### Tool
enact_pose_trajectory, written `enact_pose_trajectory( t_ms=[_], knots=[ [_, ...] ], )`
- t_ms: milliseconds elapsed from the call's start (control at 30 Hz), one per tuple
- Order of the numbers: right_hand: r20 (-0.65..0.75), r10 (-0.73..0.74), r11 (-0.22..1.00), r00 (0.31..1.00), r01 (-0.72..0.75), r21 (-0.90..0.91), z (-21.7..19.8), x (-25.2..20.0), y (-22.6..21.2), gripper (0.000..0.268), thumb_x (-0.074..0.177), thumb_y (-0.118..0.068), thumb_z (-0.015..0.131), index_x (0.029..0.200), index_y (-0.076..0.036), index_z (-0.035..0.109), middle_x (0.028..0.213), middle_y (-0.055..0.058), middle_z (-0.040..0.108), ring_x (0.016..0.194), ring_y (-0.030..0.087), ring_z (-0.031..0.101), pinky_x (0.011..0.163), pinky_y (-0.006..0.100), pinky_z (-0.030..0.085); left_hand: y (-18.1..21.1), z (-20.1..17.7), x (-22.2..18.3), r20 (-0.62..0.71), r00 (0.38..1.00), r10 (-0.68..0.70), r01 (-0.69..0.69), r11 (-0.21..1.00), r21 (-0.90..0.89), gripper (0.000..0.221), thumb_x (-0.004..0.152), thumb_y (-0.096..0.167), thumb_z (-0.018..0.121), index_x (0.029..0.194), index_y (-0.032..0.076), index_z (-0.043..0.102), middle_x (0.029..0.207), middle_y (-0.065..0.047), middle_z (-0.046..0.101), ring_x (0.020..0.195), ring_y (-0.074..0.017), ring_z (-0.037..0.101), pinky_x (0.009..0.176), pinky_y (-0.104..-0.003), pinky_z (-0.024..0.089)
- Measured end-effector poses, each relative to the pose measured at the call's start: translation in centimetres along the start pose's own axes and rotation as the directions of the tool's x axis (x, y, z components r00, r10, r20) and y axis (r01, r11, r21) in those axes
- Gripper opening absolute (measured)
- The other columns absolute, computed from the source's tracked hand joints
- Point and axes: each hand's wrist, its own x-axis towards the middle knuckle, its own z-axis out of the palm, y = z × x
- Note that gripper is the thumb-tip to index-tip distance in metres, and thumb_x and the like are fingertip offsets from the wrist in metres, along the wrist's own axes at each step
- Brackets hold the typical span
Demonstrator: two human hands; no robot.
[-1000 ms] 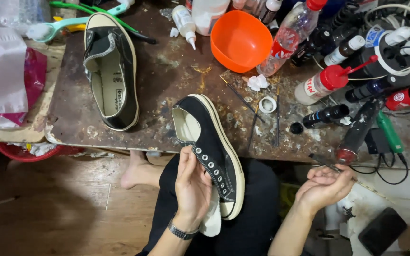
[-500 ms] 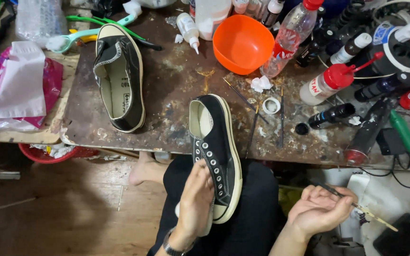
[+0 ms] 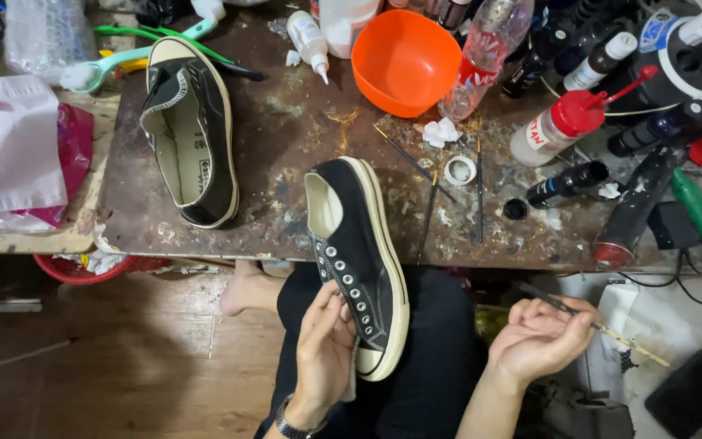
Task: Applying black paint or dye to the rubber sole edge of a sneaker using a small brush for restoration.
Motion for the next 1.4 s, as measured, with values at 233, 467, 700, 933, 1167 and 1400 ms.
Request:
enact_pose_trajectory(
  t_ms=[233,467,700,933,1167,1400],
  knots=[
    [-0.042,-0.055,0.994,0.998,0.05,-0.093,0.6,1.0,1.3,0.025,0.094,-0.038,0.049,0.093,-0.013,0.048,0.051,-0.002,0.036,0.047,0.009,0.04,0.04,0.023,0.03,0.5,0.3,-0.2,0.121,0.993,0.008,0.004,0.995,-0.098,0.026,0.091,0.017,0.049,0.11,-0.001,0.052,0.095,-0.008,0.06,0.08,-0.0126,0.056,0.072,-0.025,0.046],
    [0.104,-0.322,0.846,0.941,0.335,-0.415,-1.3,7.7,5.7,0.02,0.103,-0.027,0.037,0.096,-0.007,0.039,0.082,0.008,0.047,0.047,0.012,0.044,0.035,0.023,0.034,-1.6,-3.6,0.2,0.234,0.972,0.028,0.062,0.928,-0.368,0.041,0.096,0.03,0.047,0.126,0.002,0.048,0.108,-0.012,0.056,0.097,-0.0228,0.056,0.079,-0.03,0.043],
    [0.389,-0.337,0.591,0.857,0.514,-0.622,2.4,8.8,2.3,0.016,0.102,-0.009,0.045,0.095,-0.002,0.058,0.07,0.009,0.061,0.057,0.016,0.056,0.051,0.029,0.044,-0.9,-2.7,-0.2,0.135,0.988,-0.079,0.116,0.948,-0.297,0.052,0.091,0.044,0.051,0.123,0.004,0.046,0.087,-0.004,0.045,0.076,-0.0161,0.046,0.068,-0.027,0.039],
    [0.623,-0.325,0.421,0.711,0.699,-0.578,4.1,9.7,2.2,0.016,0.102,-0.01,0.047,0.096,0.001,0.056,0.075,0.01,0.065,0.067,0.023,0.064,0.063,0.035,0.047,-1.2,-3.5,0.2,0.167,0.985,-0.031,0.076,0.96,-0.268,0.072,0.09,0.06,0.044,0.128,-0.001,0.044,0.096,-0.013,0.052,0.082,-0.0208,0.052,0.071,-0.029,0.043],
    [0.661,-0.306,0.393,0.685,0.723,-0.568,4.3,9.8,2.1,0.016,0.102,-0.009,0.045,0.096,0.001,0.055,0.078,0.011,0.064,0.067,0.022,0.064,0.063,0.035,0.048,-0.5,-3.6,0.3,0.189,0.98,-0.07,0.111,0.97,-0.218,0.08,0.085,0.067,0.045,0.128,-0.001,0.043,0.101,-0.013,0.055,0.085,-0.0204,0.056,0.074,-0.028,0.045],
    [0.662,-0.32,0.385,0.678,0.731,-0.563,4.5,9.8,2.2,0.017,0.102,-0.009,0.045,0.095,0.001,0.056,0.075,0.01,0.064,0.066,0.023,0.064,0.062,0.035,0.047,0.0,-2.7,0.3,0.212,0.976,-0.043,0.086,0.975,-0.202,0.079,0.088,0.065,0.041,0.128,-0.002,0.041,0.111,-0.022,0.058,0.091,-0.0269,0.06,0.076,-0.031,0.047]
  ],
)
